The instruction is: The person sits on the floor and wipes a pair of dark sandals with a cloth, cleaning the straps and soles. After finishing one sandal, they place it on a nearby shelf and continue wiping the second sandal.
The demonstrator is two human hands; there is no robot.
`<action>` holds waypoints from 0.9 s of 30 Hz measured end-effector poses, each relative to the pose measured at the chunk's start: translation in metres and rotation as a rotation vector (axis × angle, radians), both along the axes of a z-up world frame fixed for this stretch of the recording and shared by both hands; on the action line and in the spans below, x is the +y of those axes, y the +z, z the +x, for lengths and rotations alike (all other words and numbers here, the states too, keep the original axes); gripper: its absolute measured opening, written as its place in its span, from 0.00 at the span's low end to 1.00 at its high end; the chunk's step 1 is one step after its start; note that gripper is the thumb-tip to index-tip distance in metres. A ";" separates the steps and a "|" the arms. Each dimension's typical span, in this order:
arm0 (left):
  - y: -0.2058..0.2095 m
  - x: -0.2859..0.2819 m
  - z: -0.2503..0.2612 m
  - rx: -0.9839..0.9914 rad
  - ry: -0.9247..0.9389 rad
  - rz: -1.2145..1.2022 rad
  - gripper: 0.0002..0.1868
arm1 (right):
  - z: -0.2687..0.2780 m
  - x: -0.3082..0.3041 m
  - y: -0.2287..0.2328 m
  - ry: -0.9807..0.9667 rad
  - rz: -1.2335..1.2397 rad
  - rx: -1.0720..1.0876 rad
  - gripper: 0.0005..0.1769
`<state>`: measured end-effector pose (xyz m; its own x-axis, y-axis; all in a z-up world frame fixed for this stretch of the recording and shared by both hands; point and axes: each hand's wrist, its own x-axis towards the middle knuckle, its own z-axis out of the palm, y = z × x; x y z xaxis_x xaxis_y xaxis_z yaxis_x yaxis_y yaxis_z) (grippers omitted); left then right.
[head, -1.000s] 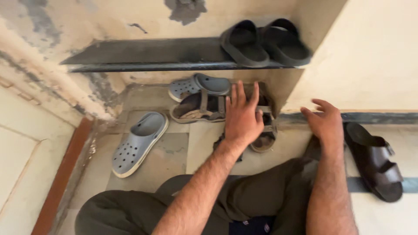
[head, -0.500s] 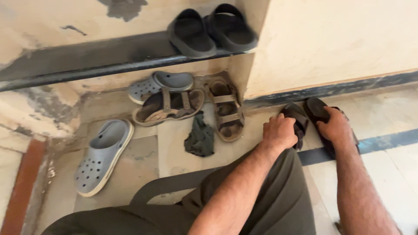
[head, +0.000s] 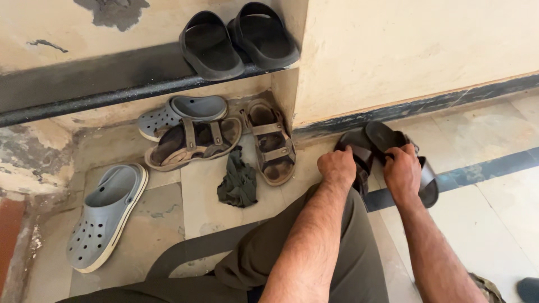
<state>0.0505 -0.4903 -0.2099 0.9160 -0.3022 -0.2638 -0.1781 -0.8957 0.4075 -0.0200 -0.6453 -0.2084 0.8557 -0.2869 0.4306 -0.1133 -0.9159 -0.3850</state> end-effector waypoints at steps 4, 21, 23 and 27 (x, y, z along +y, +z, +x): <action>-0.016 -0.010 0.002 -0.283 -0.068 -0.013 0.15 | -0.011 0.021 0.014 -0.027 0.024 -0.148 0.07; 0.129 0.163 0.022 -1.424 -0.457 -0.124 0.18 | -0.050 0.060 0.127 0.290 0.024 -0.479 0.04; 0.135 0.217 0.008 -1.285 -0.457 -0.055 0.27 | -0.045 0.086 0.143 0.408 0.018 -0.441 0.07; 0.135 0.322 -0.031 -1.224 -0.400 0.101 0.36 | -0.027 0.144 0.160 0.655 -0.017 -0.356 0.10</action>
<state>0.0196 -0.1687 -0.0750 0.4276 -0.6381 0.6403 -0.6467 -0.7109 -0.2766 -0.0465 -0.5016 -0.0482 0.6567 0.2435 0.7138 0.5871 -0.7591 -0.2812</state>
